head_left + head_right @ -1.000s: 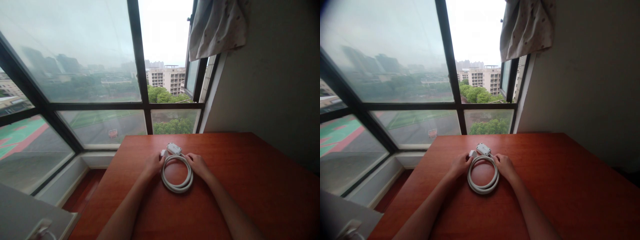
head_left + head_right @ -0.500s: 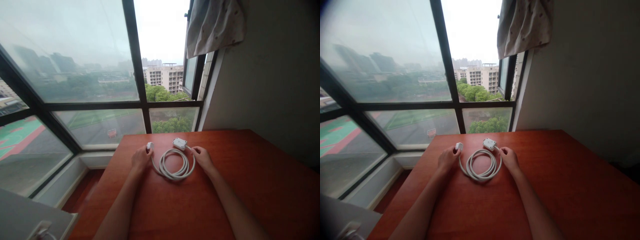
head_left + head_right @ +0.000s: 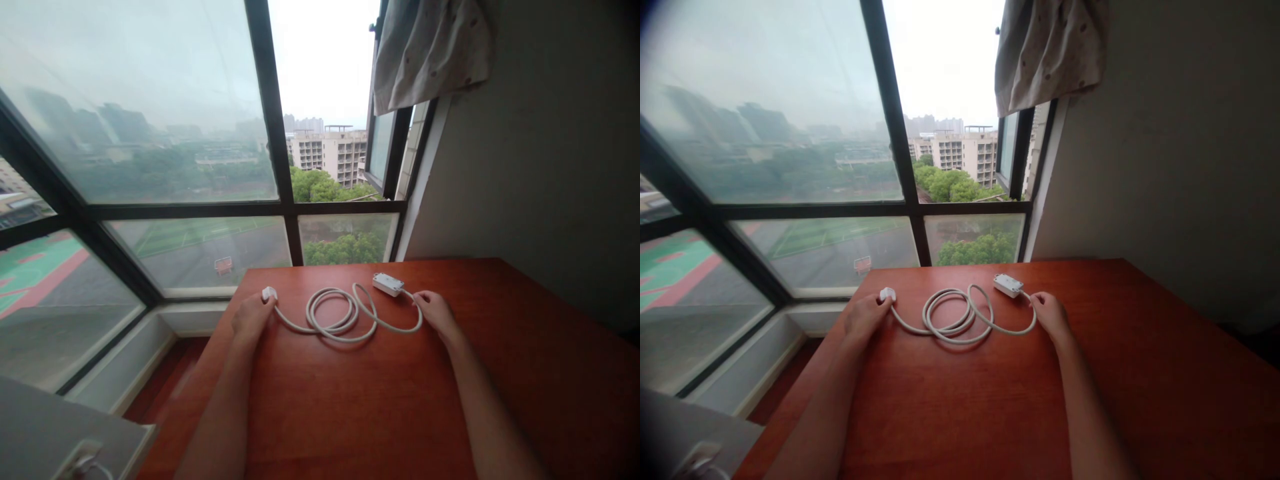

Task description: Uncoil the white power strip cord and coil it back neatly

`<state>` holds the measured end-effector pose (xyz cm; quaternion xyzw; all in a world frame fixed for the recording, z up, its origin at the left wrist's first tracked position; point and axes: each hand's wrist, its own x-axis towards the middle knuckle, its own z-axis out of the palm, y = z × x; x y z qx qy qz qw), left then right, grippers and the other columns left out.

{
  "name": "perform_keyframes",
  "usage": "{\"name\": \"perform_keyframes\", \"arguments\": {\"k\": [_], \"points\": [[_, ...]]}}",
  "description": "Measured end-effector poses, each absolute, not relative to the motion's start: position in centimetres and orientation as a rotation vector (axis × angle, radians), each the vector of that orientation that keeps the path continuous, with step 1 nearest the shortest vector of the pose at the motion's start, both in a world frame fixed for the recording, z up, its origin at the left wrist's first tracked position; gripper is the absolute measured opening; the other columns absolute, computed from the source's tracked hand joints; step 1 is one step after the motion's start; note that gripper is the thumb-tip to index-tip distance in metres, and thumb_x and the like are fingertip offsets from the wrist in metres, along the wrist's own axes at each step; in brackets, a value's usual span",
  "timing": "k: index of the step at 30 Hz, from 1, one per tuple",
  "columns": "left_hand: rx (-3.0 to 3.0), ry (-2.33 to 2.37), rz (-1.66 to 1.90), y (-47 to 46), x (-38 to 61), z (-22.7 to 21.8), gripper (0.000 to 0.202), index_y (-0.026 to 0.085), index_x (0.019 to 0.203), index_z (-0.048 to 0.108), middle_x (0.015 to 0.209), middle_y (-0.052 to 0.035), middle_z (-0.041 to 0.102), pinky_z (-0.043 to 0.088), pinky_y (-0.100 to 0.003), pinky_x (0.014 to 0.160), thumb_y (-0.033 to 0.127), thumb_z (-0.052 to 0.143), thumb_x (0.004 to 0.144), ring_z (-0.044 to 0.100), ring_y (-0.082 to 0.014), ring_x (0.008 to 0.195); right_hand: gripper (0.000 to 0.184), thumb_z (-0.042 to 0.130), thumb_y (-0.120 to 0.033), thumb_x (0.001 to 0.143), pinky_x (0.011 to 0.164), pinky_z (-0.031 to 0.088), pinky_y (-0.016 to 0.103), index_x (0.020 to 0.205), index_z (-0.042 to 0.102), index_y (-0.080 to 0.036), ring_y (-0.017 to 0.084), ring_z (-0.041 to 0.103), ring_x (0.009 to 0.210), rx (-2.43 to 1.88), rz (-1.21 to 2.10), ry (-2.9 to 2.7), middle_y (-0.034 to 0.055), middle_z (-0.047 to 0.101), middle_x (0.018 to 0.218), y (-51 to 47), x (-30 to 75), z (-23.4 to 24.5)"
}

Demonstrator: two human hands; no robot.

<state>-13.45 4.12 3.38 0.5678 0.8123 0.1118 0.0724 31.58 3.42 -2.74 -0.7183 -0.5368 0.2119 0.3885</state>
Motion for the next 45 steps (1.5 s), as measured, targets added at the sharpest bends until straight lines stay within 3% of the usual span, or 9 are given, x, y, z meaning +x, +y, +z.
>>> {"name": "perform_keyframes", "arguments": {"k": [11, 16, 20, 25, 31, 37, 40, 45], "points": [[1.724, 2.5, 0.241, 4.1, -14.1, 3.9, 0.057, 0.019, 0.092, 0.071, 0.095, -0.0165, 0.072, 0.045, -0.033, 0.065, 0.063, 0.034, 0.086, 0.067, -0.0315, 0.086, 0.027, 0.045, -0.031, 0.083, 0.059, 0.039, 0.026, 0.077, 0.068, -0.018, 0.018, 0.062, 0.066, -1.972, 0.492, -1.395, 0.0059, 0.072, 0.075, 3.7, 35.0, -4.4], [1.989, 2.444, 0.372, 3.4, -11.3, 4.5, 0.042, 0.019, 0.09, 0.067, 0.091, -0.0133, 0.071, 0.043, -0.032, 0.065, 0.049, 0.037, 0.09, 0.066, -0.0287, 0.085, 0.028, 0.044, -0.029, 0.083, 0.057, 0.038, 0.025, 0.078, 0.069, -0.019, 0.017, 0.062, 0.064, -1.984, 0.475, -1.449, 0.006, 0.072, 0.074, 3.9, 34.9, -4.9], [2.251, 2.086, 0.494, 2.6, -7.1, 3.8, 0.026, 0.019, 0.091, 0.064, 0.09, -0.0077, 0.07, 0.042, -0.028, 0.068, 0.035, 0.043, 0.09, 0.065, -0.0217, 0.084, 0.028, 0.044, -0.027, 0.083, 0.056, 0.036, 0.024, 0.081, 0.07, -0.019, 0.017, 0.061, 0.064, -2.022, 0.451, -1.504, 0.0062, 0.071, 0.075, 4.0, 34.5, -4.7], [2.38, 1.95, 0.439, 1.9, -3.8, 2.0, 0.026, 0.016, 0.097, 0.062, 0.1, -0.0115, 0.066, 0.043, -0.03, 0.075, 0.036, 0.047, 0.089, 0.063, -0.0223, 0.088, 0.028, 0.045, -0.027, 0.083, 0.058, 0.036, 0.025, 0.083, 0.071, -0.018, 0.018, 0.062, 0.068, -2.044, 0.411, -1.585, 0.0074, 0.072, 0.078, 3.7, 33.4, -3.8], [2.184, 2.054, 0.407, 2.8, -3.9, 1.2, 0.017, 0.016, 0.089, 0.062, 0.096, -0.0121, 0.065, 0.041, -0.03, 0.069, 0.025, 0.048, 0.082, 0.062, -0.024, 0.086, 0.023, 0.053, -0.031, 0.081, 0.063, 0.039, 0.025, 0.089, 0.071, -0.018, 0.02, 0.065, 0.078, -1.998, 0.44, -1.685, 0.0072, 0.073, 0.086, 3.1, 31.9, -3.1], [1.859, 1.662, 0.901, 3.7, -5.0, 1.7, 0.008, 0.017, 0.069, 0.053, 0.064, 0.0005, 0.053, 0.035, -0.025, 0.057, 0.024, 0.054, 0.071, 0.05, -0.0144, 0.061, 0.022, 0.052, -0.031, 0.08, 0.062, 0.038, 0.026, 0.086, 0.07, -0.019, 0.021, 0.066, 0.078, -1.991, 0.406, -1.68, 0.0072, 0.073, 0.086, 3.1, 31.0, -3.0], [1.589, 1.31, 1.055, 3.0, -5.1, 3.0, 0.013, 0.016, 0.07, 0.051, 0.06, 0.0039, 0.047, 0.033, -0.022, 0.052, 0.028, 0.056, 0.07, 0.043, -0.0103, 0.054, 0.023, 0.052, -0.032, 0.08, 0.063, 0.04, 0.027, 0.085, 0.071, -0.019, 0.022, 0.066, 0.079, -1.988, 0.374, -1.6, 0.008, 0.073, 0.086, 3.1, 30.8, -2.5], [1.28, 0.956, 1.119, 1.4, -4.3, 5.2, 0.025, 0.014, 0.079, 0.055, 0.063, 0.003, 0.05, 0.028, -0.019, 0.046, 0.036, 0.067, 0.073, 0.039, -0.0061, 0.05, 0.027, 0.052, -0.038, 0.077, 0.064, 0.041, 0.028, 0.082, 0.07, -0.018, 0.022, 0.065, 0.076, -1.868, 0.351, -1.439, 0.0078, 0.073, 0.082, 2.8, 30.2, -1.4]]}}
